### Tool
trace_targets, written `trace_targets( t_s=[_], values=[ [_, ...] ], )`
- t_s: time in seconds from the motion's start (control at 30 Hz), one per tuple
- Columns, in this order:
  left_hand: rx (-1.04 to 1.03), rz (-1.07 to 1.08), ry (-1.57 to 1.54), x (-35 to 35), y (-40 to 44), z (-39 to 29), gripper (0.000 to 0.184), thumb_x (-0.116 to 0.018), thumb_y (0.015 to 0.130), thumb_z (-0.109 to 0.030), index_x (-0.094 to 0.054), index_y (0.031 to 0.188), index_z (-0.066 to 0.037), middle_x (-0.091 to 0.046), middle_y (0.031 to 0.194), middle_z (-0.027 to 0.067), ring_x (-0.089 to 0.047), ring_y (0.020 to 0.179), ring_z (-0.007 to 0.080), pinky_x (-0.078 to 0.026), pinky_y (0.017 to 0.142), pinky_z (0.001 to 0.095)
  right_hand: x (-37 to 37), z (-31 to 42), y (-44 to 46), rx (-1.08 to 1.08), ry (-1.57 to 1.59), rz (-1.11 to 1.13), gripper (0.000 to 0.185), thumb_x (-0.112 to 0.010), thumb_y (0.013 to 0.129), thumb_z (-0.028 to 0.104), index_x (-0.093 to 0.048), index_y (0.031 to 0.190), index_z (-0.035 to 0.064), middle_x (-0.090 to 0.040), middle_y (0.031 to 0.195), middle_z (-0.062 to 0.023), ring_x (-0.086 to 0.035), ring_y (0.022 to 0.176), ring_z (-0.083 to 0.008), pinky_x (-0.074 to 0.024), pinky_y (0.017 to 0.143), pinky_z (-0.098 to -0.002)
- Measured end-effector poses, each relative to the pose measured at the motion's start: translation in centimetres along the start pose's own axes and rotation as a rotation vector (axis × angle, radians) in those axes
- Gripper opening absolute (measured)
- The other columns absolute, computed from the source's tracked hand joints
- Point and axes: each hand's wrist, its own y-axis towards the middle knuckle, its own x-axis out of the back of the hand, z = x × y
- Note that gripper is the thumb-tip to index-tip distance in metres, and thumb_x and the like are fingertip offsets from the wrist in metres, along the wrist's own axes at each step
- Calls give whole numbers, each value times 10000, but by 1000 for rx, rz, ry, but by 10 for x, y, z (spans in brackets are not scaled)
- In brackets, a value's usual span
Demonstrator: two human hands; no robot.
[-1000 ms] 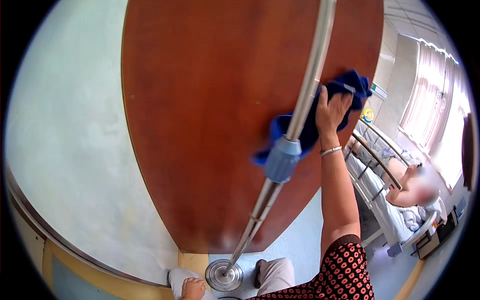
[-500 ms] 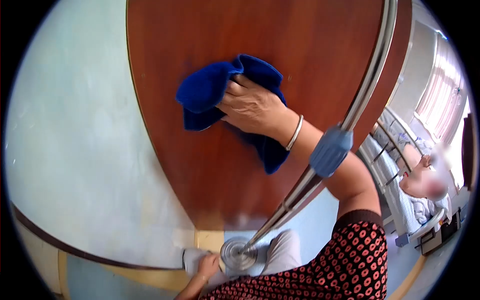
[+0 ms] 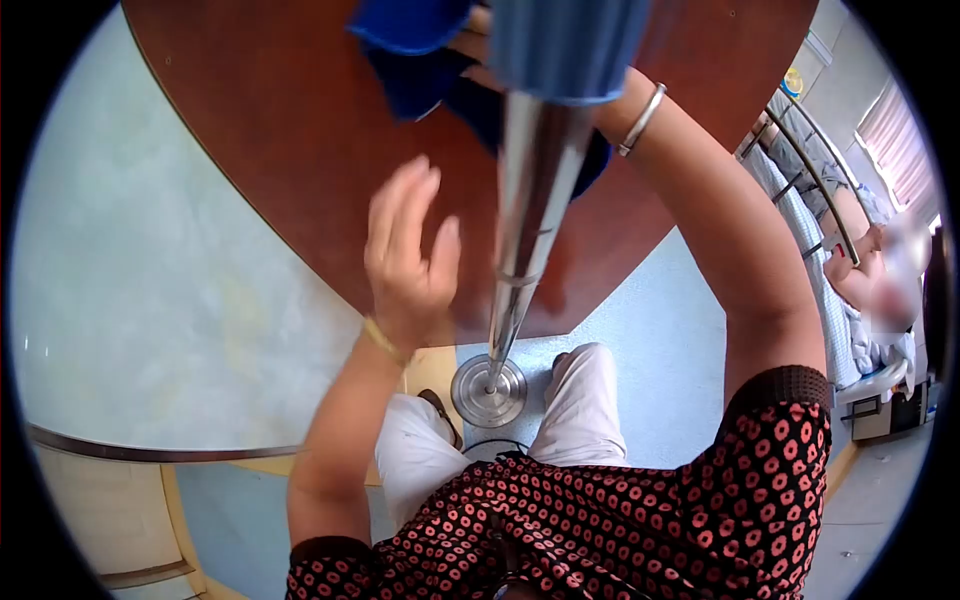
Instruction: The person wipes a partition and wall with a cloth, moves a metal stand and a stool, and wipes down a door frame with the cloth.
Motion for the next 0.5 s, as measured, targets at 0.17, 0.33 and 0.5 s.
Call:
trace_targets(
  t_s=[0.17,0.33,0.5],
  values=[
    [-353,-120,38,-44,82,1,466,-550,846,-113,-400,1254,54,-399,1279,224,-390,1186,349,-307,999,410,19,-5,30,-52,127,201,302,-465,872,317,-606,880,50,-520,1154,-116,-448,1069,-279,-346,940,-374],
    [-388,-139,134,-74,100,10,550,-501,882,-244,-318,1322,31,-326,1318,251,-297,1211,417,-243,1021,452,56,10,19,-595,895,-205,81,-539,748,18,-572,780,-49,-592,742,-134,-559,673,-282,-476,643,-334],
    [-275,14,666,-80,109,12,714,-551,815,-430,-367,1283,76,-317,1340,309,-269,1248,480,-183,1065,501,60,110,-61,-1067,990,-423,394,-538,848,276,-565,1092,-33,-581,1061,-155,-573,957,-228,-438,859,-323]
  ],
)
